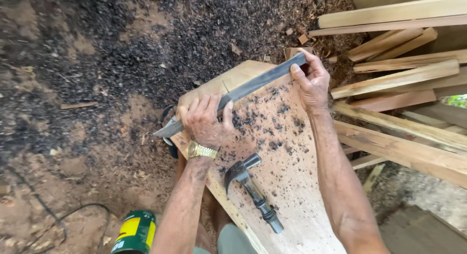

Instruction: The person drills holes in a metal angle strip on a workbench, then holds the strip against the edge of a wooden box and hammers nails through the strip to fasten it to the box.

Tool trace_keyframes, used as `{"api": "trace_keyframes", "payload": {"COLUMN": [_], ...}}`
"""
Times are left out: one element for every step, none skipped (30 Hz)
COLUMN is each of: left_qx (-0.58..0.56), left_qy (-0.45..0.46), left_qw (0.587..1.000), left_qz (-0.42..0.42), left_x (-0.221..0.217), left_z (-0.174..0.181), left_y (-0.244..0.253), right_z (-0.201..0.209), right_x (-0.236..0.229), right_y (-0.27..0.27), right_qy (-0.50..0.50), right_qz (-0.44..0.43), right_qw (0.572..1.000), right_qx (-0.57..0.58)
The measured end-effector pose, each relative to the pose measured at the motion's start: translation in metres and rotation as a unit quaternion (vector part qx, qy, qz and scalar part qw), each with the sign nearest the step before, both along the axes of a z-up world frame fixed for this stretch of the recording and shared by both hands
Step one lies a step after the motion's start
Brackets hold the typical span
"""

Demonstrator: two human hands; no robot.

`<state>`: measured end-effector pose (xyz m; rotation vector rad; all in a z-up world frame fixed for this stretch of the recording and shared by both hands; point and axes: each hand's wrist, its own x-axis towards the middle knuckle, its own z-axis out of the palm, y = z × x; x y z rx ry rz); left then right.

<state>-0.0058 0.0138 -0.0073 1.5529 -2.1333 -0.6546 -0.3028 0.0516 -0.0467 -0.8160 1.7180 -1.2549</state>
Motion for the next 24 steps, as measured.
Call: {"api": "trace_keyframes", "payload": {"left_qx": [-0.003,0.004,0.010,0.008,0.007,0.007,0.006,0.005,0.004,0.004,0.016,0.035,0.043,0.051,0.060,0.066,0.070,0.077,0.085,0.098,0.111,0.121,0.140,0.147], "left_qy": [-0.007,-0.018,-0.029,-0.034,-0.027,-0.014,-0.015,-0.003,0.008,0.011,0.015,0.017,0.017,0.017,0.016,0.021,0.022,0.022,0.025,0.029,0.032,0.032,0.034,0.038], "left_qw": [1.000,1.000,1.000,0.999,1.000,1.000,1.000,1.000,1.000,1.000,1.000,0.999,0.999,0.998,0.997,0.997,0.997,0.996,0.995,0.994,0.992,0.991,0.988,0.987], "left_qz": [-0.001,0.000,0.001,0.003,0.004,0.007,0.010,0.013,0.017,0.017,0.015,0.016,0.021,0.032,0.044,0.039,0.037,0.045,0.051,0.049,0.048,0.052,0.056,0.059], "left_x": [-0.003,-0.002,0.002,0.001,0.001,-0.002,-0.001,-0.002,-0.003,-0.003,-0.004,-0.004,-0.004,-0.004,-0.005,-0.005,-0.004,-0.005,-0.007,-0.007,-0.007,-0.009,-0.009,-0.011], "left_z": [-0.004,-0.007,-0.011,-0.009,-0.007,-0.007,-0.005,-0.004,-0.003,-0.001,-0.001,0.002,0.005,0.004,0.003,0.006,0.007,0.010,0.008,0.009,0.010,0.009,0.009,0.004], "left_y": [-0.001,0.004,0.009,0.008,0.006,0.004,0.004,0.005,0.004,0.002,-0.002,0.000,0.006,0.010,0.011,0.007,0.002,0.006,0.006,0.001,-0.004,0.005,0.014,0.014], "right_z": [0.021,0.041,0.061,0.074,0.086,0.100,0.115,0.130,0.143,0.136,0.127,0.124,0.127,0.123,0.119,0.120,0.120,0.122,0.124,0.131,0.139,0.162,0.188,0.202], "right_x": [0.012,0.027,0.044,0.059,0.073,0.084,0.112,0.136,0.160,0.170,0.181,0.188,0.190,0.189,0.187,0.190,0.193,0.189,0.183,0.182,0.182,0.165,0.149,0.134], "right_y": [-0.001,0.002,0.005,0.035,0.064,0.092,0.118,0.144,0.169,0.191,0.212,0.236,0.242,0.246,0.248,0.249,0.251,0.259,0.261,0.260,0.258,0.253,0.248,0.236], "right_qy": [-0.007,0.110,0.225,0.220,0.299,0.381,0.380,0.315,0.233,0.235,0.261,0.284,0.283,0.299,0.315,0.316,0.337,0.360,0.363,0.306,0.247,0.247,0.191,0.138], "right_qz": [-0.001,-0.033,-0.063,-0.061,-0.022,0.018,0.020,0.144,0.257,0.256,0.298,0.346,0.352,0.326,0.299,0.296,0.278,0.271,0.278,0.204,0.127,0.133,0.171,0.204], "right_qw": [1.000,0.993,0.970,0.972,0.952,0.923,0.923,0.899,0.815,0.814,0.798,0.773,0.768,0.795,0.819,0.817,0.819,0.817,0.811,0.829,0.836,0.831,0.830,0.830], "right_qx": [-0.003,0.031,0.063,0.061,0.059,0.056,0.054,0.267,0.463,0.465,0.455,0.449,0.454,0.415,0.374,0.382,0.371,0.359,0.364,0.421,0.473,0.481,0.496,0.500]}}
